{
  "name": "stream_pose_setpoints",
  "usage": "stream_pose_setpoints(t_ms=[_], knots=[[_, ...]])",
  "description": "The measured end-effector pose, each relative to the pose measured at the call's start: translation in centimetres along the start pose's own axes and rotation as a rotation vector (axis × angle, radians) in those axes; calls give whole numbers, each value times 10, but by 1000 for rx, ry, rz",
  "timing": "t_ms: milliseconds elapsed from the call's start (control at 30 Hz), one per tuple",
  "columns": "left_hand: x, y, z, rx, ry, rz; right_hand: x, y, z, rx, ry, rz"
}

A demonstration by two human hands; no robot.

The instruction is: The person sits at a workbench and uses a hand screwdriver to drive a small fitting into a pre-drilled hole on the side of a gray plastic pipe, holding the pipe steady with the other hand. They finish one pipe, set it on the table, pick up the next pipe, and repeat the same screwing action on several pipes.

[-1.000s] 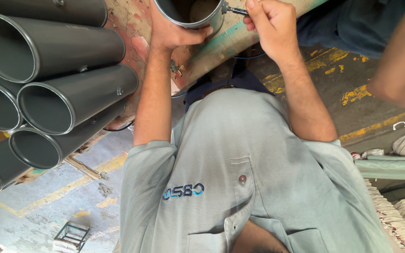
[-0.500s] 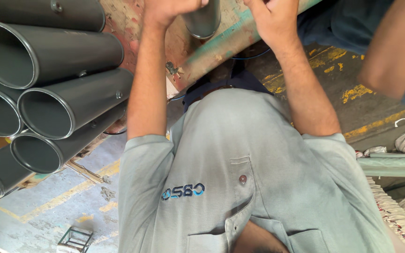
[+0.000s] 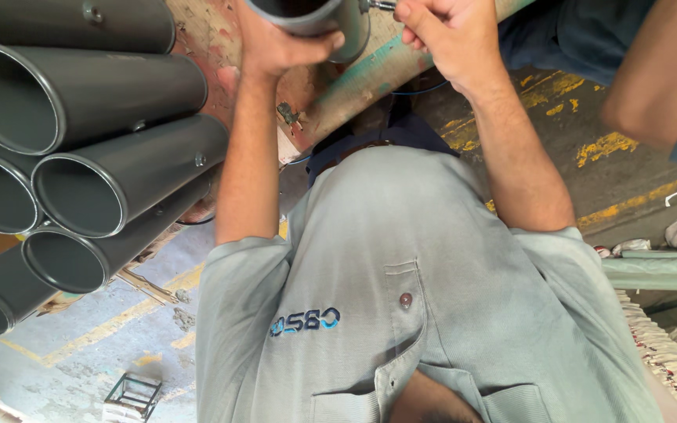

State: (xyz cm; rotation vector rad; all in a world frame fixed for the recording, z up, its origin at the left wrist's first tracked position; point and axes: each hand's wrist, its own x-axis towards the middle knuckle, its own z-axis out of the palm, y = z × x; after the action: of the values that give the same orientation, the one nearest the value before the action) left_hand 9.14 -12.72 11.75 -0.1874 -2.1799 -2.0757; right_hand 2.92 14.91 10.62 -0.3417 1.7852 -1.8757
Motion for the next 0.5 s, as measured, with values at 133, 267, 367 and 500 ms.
stream_pose_setpoints(t_ms=[133, 267, 367, 500], knots=[[-11, 0, 5, -14, 7, -6, -9, 2, -1, -109, 11, -135], [-16, -5, 7, 8, 21, 43, -15, 3, -2, -323, 87, -330], [-18, -10, 5, -29, 11, -6, -16, 2, -3, -357, 83, -410], [-18, -15, 3, -24, 2, -13, -15, 3, -3, -345, 78, -409]])
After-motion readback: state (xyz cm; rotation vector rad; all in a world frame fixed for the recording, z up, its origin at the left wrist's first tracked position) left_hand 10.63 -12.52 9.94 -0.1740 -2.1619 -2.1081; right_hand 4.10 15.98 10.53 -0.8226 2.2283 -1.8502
